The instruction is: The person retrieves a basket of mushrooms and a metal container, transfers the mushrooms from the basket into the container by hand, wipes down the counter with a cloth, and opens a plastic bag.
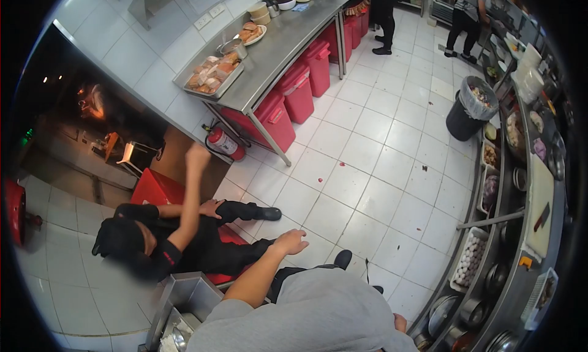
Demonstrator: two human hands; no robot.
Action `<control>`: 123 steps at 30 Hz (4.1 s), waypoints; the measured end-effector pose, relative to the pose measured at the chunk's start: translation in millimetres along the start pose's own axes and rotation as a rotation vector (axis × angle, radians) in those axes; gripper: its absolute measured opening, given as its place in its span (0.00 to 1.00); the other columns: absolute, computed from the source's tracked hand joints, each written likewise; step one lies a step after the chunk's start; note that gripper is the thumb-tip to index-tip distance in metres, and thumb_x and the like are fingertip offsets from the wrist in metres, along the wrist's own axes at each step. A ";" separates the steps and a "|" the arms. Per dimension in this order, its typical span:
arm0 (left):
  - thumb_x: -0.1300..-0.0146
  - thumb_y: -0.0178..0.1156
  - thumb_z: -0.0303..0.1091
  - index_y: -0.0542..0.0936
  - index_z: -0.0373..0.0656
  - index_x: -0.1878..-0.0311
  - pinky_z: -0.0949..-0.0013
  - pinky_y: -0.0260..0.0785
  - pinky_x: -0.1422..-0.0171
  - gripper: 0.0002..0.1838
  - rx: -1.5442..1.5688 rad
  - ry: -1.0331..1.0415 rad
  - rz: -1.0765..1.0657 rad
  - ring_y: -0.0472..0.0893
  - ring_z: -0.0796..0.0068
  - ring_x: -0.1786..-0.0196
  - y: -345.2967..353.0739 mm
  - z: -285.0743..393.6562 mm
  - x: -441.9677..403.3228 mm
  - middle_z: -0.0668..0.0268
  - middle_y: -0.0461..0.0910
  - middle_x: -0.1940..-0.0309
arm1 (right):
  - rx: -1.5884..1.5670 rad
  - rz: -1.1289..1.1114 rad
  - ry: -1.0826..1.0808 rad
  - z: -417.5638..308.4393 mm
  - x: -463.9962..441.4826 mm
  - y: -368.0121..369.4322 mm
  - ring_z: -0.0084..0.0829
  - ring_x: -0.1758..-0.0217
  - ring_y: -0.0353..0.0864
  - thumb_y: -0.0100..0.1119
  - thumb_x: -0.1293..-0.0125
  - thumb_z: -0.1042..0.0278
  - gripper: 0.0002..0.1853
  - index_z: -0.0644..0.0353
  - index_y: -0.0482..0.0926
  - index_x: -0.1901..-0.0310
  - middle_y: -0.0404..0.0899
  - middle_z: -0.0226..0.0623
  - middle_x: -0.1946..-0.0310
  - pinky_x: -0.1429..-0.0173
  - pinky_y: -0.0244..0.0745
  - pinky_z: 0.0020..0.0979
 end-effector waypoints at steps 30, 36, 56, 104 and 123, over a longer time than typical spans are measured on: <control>0.31 0.60 0.50 0.78 0.39 0.36 0.59 0.75 0.38 0.29 0.310 0.399 -0.136 0.83 0.53 0.43 24.3 135.7 -10.6 0.51 0.81 0.40 | -0.142 0.204 0.041 81.5 84.3 -38.4 0.31 0.66 0.83 0.58 0.30 0.63 0.12 0.57 0.77 0.48 0.80 0.35 0.62 0.67 0.81 0.35; 0.31 0.60 0.50 0.78 0.38 0.37 0.58 0.75 0.39 0.28 0.317 0.410 -0.115 0.83 0.53 0.43 36.3 132.5 -10.5 0.51 0.81 0.40 | -0.123 0.224 -0.001 74.3 89.7 -57.5 0.29 0.67 0.83 0.57 0.28 0.62 0.11 0.56 0.77 0.49 0.80 0.33 0.63 0.68 0.81 0.33; 0.30 0.62 0.44 0.77 0.36 0.36 0.58 0.76 0.40 0.26 0.152 0.460 -0.203 0.84 0.53 0.44 79.8 200.2 -17.9 0.46 0.81 0.41 | -0.245 0.343 -0.145 115.1 102.8 -115.9 0.28 0.65 0.85 0.58 0.28 0.55 0.14 0.57 0.81 0.55 0.83 0.34 0.62 0.65 0.81 0.31; 0.31 0.63 0.38 0.78 0.31 0.41 0.62 0.72 0.41 0.22 -2.110 2.006 -1.946 0.81 0.64 0.46 893.2 343.9 852.0 0.54 0.83 0.49 | -2.847 1.784 0.509 523.9 364.3 55.4 0.25 0.73 0.82 0.55 0.25 0.53 0.16 0.55 0.78 0.46 0.86 0.36 0.65 0.69 0.80 0.30; 0.33 0.62 0.42 0.77 0.34 0.36 0.55 0.70 0.33 0.27 -1.792 2.335 -1.733 0.78 0.45 0.37 1168.8 235.4 1178.4 0.44 0.78 0.39 | -2.202 1.758 1.002 962.1 400.9 64.3 0.37 0.78 0.81 0.55 0.39 0.64 0.09 0.59 0.82 0.70 0.81 0.42 0.75 0.72 0.78 0.41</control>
Point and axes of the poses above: each hand's wrist, its own x-axis away from the middle knuckle, its own y-axis out of the palm, z = x × y, the point moved 10 cm from there along -x, towards the middle knuckle
